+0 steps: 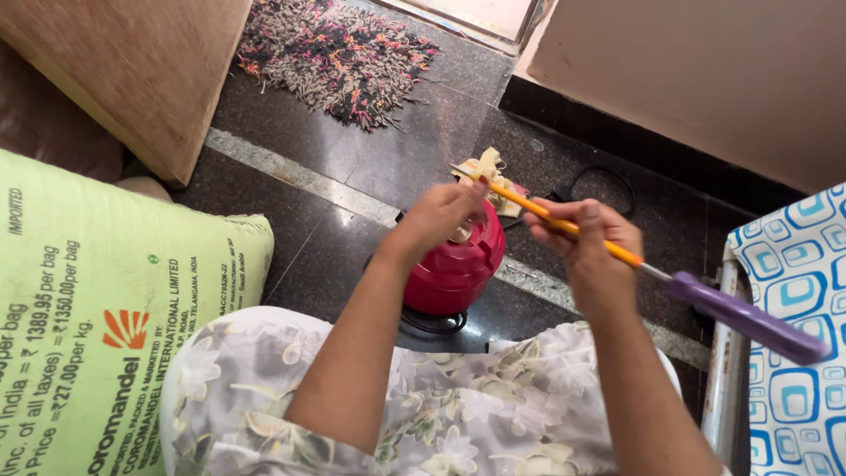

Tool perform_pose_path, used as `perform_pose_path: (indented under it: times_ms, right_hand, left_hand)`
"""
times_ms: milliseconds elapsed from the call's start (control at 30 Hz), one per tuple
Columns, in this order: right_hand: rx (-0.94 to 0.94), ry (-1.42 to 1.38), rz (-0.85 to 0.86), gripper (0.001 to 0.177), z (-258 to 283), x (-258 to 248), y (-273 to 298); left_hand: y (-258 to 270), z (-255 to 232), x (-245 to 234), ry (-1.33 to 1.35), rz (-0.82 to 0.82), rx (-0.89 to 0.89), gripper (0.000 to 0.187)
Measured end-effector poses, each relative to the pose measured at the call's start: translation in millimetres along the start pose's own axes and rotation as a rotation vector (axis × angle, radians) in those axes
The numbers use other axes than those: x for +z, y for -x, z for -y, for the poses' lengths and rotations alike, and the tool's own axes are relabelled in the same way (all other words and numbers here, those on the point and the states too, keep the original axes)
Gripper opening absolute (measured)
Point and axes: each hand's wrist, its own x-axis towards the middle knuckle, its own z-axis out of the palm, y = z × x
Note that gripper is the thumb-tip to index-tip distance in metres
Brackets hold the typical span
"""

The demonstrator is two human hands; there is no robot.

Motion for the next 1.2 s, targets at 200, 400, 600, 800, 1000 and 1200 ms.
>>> perform_pose_path:
  times_ms: [200, 400, 600, 800, 1000, 1200]
  right_hand:
    - [0.078, -0.251, 0.241, 0.028, -41.7, 25.8, -5.8]
    - [0.082, 0.300, -0.178, 0.017, -170.2, -75.2, -38.0]
    - [0.092, 1.098, -0.072, 0.031, -318.9, -161.5, -32.7]
    - [0.339, 1.329, -0.020, 0.018, -320.6, -155.3, -30.9]
    - [0.407, 1.351, 0.029, 0.015, -324.8, -151.7, -31.9]
    - [0.155, 1.330, 0.026, 0.015, -360.3, -171.7, -37.4]
  left_hand:
    - [20.4, -47.1, 33.4, 0.890, -0.185, 0.261, 0.032]
    - [48.5, -61.5, -89.2, 1.012, -0.363, 0.426, 0.039]
    - [9.0, -17.0, -86.6, 1.044, -0.360, -0.038, 0.040]
    - [-19.1, 30.5, -50.1, 1.075, -0.352, -0.196, 0.036]
    - [-27.6, 44.8, -43.0, 0.978, -0.441, -0.252, 0.021]
    - [-29.7, 55.9, -37.1, 0.852, -0.470, -0.297, 0.014]
